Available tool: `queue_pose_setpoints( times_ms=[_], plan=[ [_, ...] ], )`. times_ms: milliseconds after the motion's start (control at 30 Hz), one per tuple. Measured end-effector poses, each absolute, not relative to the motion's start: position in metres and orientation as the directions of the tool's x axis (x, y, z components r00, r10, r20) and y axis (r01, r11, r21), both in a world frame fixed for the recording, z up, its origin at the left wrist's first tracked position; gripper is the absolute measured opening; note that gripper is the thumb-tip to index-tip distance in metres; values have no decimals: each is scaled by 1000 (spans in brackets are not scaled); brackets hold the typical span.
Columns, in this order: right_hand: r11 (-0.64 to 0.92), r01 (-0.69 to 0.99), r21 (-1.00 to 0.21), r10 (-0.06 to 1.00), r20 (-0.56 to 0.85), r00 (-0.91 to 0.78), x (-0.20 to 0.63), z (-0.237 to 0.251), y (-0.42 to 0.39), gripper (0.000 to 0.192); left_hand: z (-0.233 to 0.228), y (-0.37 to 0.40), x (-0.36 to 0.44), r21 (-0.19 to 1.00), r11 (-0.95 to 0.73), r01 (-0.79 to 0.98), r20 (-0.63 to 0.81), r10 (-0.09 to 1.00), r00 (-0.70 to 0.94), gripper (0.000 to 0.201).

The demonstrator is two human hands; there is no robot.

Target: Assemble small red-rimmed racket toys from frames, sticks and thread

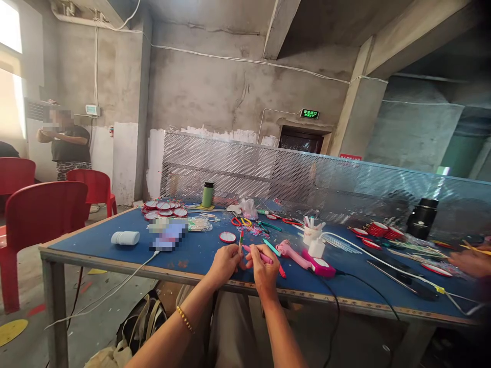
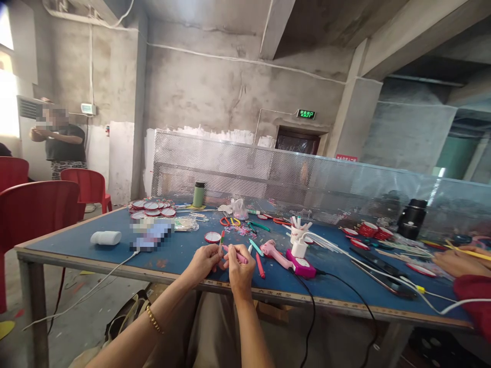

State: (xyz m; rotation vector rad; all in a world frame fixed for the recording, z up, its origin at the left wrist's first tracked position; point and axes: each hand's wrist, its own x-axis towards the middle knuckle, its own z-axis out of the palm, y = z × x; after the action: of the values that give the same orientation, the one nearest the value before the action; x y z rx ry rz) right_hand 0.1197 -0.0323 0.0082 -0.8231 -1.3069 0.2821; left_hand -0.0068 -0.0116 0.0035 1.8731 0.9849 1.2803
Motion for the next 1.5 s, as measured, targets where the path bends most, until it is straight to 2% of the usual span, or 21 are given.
queue_pose_setpoints(
  times_ms=[700, 1200, 1500],
  plan=[
    [699, 252, -669, 603, 741, 296, 120, 7, -32, 34, 5, -11, -7, 842, -486, 233, 434, 868, 242, 26],
    [715, 224, -662, 617, 749, 243, 118, 9, -34, 34, 3, -10, -8, 821, -518, 239, 466, 851, 243, 31],
    [695, 229, -681, 641, 732, 233, 118, 11, -34, 36, 2, -9, -7, 827, -508, 243, 457, 857, 237, 23]
  ],
)
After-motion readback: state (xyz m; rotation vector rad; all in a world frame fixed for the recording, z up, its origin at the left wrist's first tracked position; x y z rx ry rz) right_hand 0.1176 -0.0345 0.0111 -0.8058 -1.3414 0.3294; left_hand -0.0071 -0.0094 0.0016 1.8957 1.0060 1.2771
